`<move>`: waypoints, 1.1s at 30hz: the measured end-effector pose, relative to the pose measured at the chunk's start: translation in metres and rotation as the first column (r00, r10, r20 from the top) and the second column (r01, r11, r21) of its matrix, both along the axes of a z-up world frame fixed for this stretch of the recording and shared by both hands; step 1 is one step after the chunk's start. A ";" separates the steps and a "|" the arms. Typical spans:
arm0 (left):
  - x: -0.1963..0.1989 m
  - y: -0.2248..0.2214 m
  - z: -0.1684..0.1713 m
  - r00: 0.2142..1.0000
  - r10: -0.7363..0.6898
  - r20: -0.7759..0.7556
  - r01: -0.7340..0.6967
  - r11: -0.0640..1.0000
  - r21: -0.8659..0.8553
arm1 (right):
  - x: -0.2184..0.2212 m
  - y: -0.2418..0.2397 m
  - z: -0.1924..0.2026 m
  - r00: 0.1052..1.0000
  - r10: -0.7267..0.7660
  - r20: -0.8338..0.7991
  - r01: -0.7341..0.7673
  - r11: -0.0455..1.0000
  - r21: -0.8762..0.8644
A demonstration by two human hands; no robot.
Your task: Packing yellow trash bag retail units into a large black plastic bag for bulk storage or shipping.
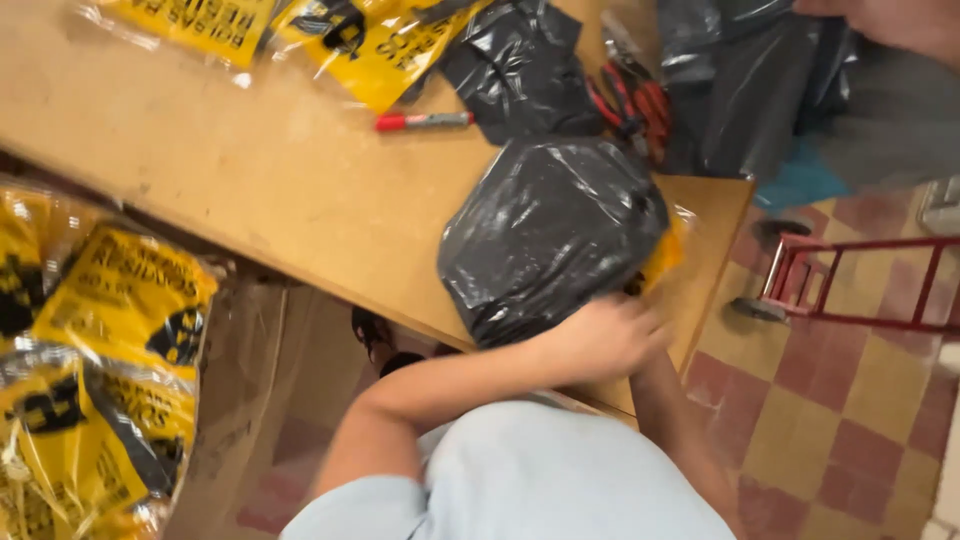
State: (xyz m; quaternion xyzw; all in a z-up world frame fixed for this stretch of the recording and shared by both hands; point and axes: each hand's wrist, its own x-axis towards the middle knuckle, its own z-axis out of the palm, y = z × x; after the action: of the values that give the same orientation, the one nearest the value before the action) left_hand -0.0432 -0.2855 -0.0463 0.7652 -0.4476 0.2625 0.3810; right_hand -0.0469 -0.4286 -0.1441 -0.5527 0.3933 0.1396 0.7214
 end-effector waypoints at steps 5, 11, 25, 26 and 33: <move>-0.064 0.061 -0.141 0.870 0.266 -0.416 0.233 0.523 0.820 | 0.011 0.018 -0.007 0.992 -0.058 -0.109 0.066 0.995 0.072; -0.064 0.102 -0.113 0.897 0.224 -0.382 0.218 0.528 0.821 | 0.040 0.067 0.074 0.980 -0.147 -0.133 0.155 0.987 0.046; -0.051 0.068 -0.056 0.931 0.084 -0.356 0.177 0.748 0.639 | 0.015 0.060 0.020 0.907 0.197 0.371 -0.152 0.977 -0.148; -0.045 0.068 -0.053 0.969 0.035 -0.244 0.119 0.800 0.588 | 0.020 0.056 0.070 0.810 0.553 0.197 -0.433 0.790 -0.435; -0.032 0.067 -0.053 0.914 0.050 -0.403 0.180 0.840 0.512 | 0.042 -0.009 0.059 -0.075 0.940 -0.333 -0.452 -0.330 -0.829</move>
State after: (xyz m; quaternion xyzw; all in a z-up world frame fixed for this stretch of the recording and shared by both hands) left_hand -0.0753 -0.2188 -0.0994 0.8623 -0.4416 -0.0495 0.2428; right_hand -0.0047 -0.4373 -0.0846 -0.9119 -0.3088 0.2358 0.1324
